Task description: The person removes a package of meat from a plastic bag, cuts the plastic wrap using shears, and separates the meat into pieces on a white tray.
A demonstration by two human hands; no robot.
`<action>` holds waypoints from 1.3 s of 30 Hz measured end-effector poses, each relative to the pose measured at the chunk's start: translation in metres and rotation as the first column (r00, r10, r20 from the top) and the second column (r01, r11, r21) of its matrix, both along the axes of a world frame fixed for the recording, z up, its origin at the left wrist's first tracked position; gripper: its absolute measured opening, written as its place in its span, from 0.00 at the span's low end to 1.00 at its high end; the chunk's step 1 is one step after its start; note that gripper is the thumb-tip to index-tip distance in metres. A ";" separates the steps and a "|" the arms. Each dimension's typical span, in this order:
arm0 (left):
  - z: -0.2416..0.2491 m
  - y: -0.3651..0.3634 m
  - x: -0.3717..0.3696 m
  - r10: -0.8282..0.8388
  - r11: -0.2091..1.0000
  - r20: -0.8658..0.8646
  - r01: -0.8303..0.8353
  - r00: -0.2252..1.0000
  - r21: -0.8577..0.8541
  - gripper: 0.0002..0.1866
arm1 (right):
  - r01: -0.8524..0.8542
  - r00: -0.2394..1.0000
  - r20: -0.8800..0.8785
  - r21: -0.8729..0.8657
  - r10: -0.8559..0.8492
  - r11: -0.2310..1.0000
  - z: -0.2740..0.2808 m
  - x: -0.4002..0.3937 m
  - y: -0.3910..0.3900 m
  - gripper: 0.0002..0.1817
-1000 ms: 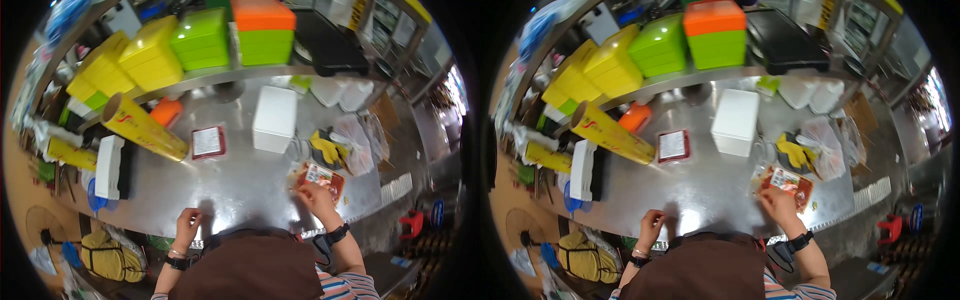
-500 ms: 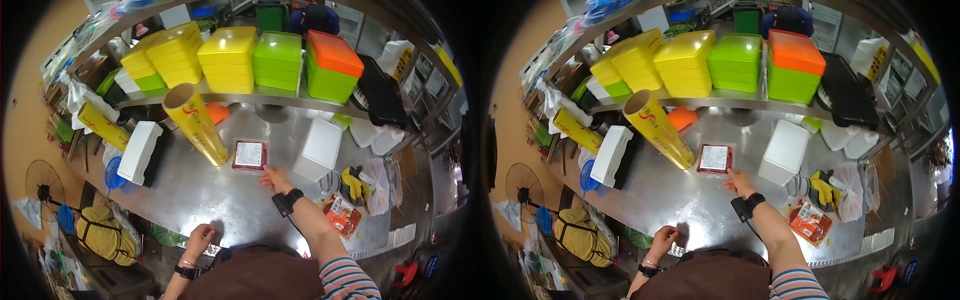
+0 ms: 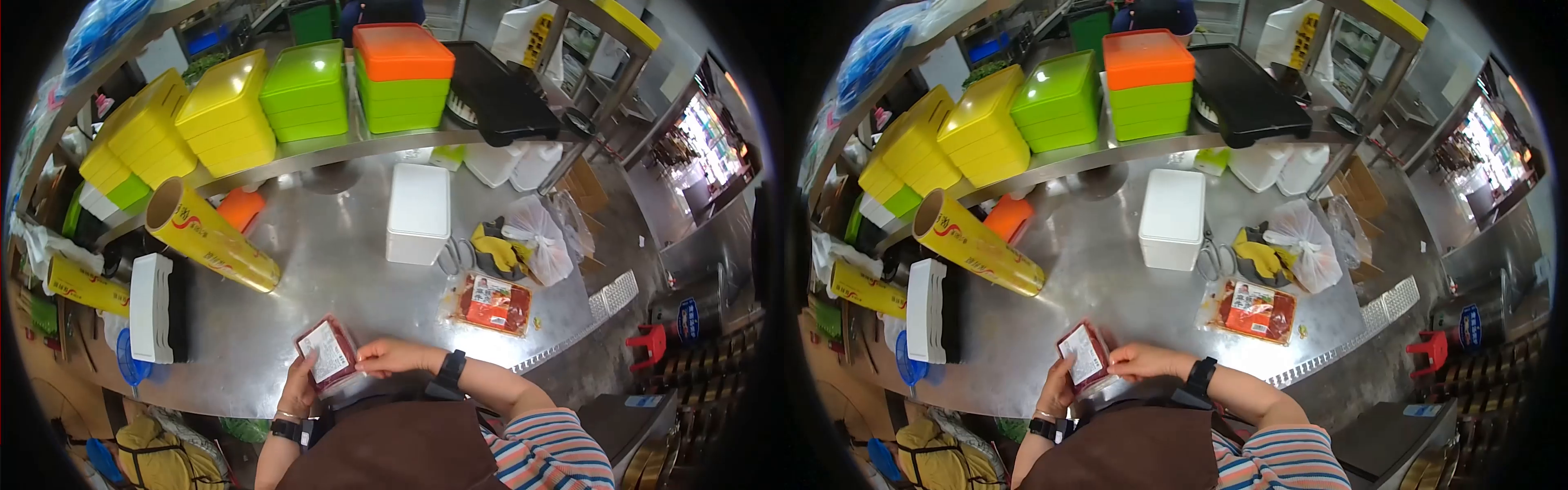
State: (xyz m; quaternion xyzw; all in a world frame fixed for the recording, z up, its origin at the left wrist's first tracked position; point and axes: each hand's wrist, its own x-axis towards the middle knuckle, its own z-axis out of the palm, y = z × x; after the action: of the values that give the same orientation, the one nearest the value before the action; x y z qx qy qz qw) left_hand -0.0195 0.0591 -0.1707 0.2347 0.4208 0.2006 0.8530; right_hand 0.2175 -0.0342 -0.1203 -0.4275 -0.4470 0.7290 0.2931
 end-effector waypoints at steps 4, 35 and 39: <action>-0.011 -0.016 0.000 0.037 0.994 -0.058 -0.031 0.998 0.106 0.20 | 0.358 0.839 0.357 0.205 -0.410 0.911 0.022 0.052 -0.032 0.13; -0.001 -0.028 -0.025 0.094 0.995 -0.008 -0.094 0.996 0.029 0.22 | 0.867 0.438 -0.262 -0.131 -0.860 0.481 -0.003 0.107 -0.145 0.19; -0.011 -0.035 -0.059 0.240 0.970 0.083 -0.236 0.967 -0.059 0.22 | 0.721 0.681 -0.137 -0.044 -0.719 0.691 0.034 0.064 -0.162 0.20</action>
State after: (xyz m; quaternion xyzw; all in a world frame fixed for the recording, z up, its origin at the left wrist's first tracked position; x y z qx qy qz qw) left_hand -0.0790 0.0243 -0.1814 0.1526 0.4119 0.3017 0.8462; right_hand 0.2813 -0.1965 -0.0863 -0.5132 -0.2259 0.5809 0.5901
